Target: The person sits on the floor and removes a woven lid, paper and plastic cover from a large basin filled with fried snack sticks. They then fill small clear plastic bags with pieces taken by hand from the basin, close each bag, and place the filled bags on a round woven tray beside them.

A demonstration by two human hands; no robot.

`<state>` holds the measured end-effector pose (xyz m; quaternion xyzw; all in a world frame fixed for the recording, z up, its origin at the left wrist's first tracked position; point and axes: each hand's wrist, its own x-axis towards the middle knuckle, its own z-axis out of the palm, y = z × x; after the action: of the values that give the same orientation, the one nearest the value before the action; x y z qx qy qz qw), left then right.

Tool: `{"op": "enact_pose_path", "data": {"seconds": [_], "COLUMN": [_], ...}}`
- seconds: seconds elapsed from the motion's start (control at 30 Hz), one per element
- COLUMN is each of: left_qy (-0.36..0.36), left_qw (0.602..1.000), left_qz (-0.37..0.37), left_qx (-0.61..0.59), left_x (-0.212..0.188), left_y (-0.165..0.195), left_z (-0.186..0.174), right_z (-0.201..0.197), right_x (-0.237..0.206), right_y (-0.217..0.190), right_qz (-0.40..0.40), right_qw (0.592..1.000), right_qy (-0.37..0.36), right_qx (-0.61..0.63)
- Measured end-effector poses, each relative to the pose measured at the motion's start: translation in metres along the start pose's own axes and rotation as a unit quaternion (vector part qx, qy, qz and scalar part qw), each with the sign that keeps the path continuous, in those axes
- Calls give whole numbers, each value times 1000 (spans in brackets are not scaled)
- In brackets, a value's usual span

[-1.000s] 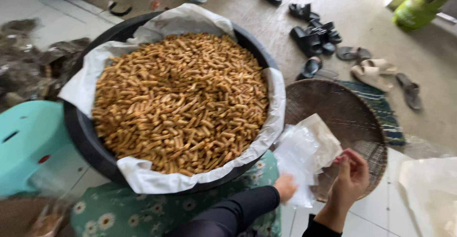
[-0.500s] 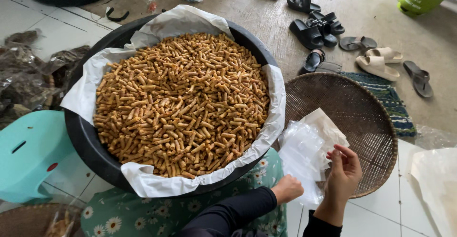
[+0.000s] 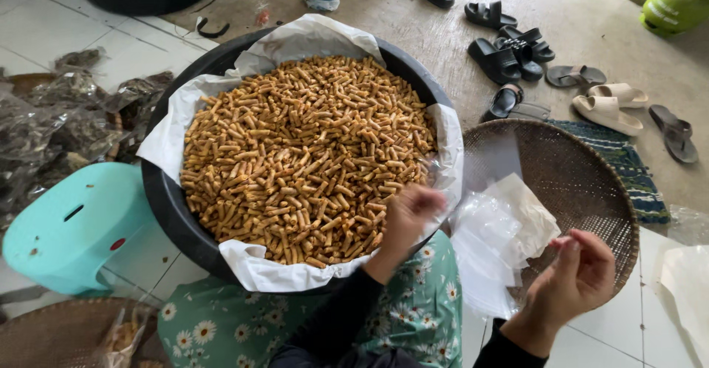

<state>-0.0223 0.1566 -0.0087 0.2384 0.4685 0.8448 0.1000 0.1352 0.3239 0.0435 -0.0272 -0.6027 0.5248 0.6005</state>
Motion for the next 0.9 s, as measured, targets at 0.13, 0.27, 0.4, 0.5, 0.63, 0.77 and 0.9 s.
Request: {"op": "enact_pose_path", "data": {"seconds": [0.13,0.27,0.4,0.5,0.63,0.77,0.9], "left_qy": [114,49,-105,-203,-182,43,165], "left_qw": [992,987,867,871,980,991,944], "left_qz": [-28,128,249,216,71,38,169], "left_qx": [53,79,418,393,-42,121,231], "left_x": [0,-32,-70,-90,-90,-74,-53], "left_y": [56,66,89,134,187,207,216], "left_z": [-44,-43,-51,-76,-101,-111,-127], "right_z": [39,102,161,185,230,266,284], "right_x": [-6,-24,-49,-53,-52,-65,-66], "right_y": [22,49,53,42,35,23,-6], "right_qz": [116,429,542,391,211,7,38], "right_qw": [985,842,720,741,963,977,974], "right_qy": [82,65,-64,-196,-97,-184,-175], "right_qx": [101,322,427,509,137,109,136]}}
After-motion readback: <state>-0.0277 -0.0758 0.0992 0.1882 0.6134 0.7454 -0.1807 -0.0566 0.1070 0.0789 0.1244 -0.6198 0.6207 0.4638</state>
